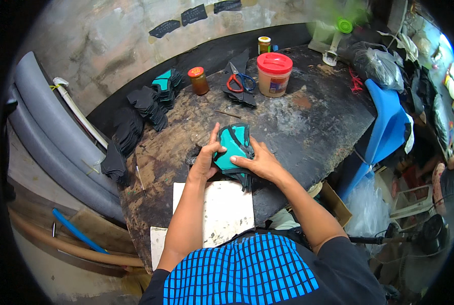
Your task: The person uses a hammer to repeatedly strike and shape green rubber pieces on a white board, then stacks the finished pieces. The person also opens a container of yellow liquid and handles black rubber pieces, placing them on the board.
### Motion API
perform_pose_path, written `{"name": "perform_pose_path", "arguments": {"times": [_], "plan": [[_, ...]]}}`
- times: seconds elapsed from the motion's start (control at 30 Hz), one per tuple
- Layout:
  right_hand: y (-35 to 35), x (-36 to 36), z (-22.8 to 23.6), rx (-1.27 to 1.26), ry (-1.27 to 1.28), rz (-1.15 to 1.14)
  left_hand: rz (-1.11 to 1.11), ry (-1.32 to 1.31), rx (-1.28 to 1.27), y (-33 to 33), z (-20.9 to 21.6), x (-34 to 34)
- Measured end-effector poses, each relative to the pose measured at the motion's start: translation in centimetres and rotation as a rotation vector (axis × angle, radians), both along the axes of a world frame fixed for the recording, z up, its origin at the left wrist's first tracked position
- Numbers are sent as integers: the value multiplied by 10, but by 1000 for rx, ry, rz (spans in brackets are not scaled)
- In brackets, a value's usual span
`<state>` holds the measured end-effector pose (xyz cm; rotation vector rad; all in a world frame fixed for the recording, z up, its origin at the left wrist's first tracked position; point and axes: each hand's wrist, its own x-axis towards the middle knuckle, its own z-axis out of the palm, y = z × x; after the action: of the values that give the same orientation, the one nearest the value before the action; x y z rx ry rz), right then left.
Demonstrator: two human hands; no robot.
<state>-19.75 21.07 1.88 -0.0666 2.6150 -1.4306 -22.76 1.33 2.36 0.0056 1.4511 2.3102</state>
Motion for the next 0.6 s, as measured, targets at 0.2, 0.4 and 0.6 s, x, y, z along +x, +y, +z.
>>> {"name": "perform_pose_path", "arguments": {"times": [0.2,0.4,0.6], "plan": [[0,2,9,-61,57,47,-13,-6,1,-3,2,1],[-4,16,14,-54,304,85,-74,296,-55,-3,9,7],[16,-1,26,285,849,239,-65,605,-212,-4,16,4]]}}
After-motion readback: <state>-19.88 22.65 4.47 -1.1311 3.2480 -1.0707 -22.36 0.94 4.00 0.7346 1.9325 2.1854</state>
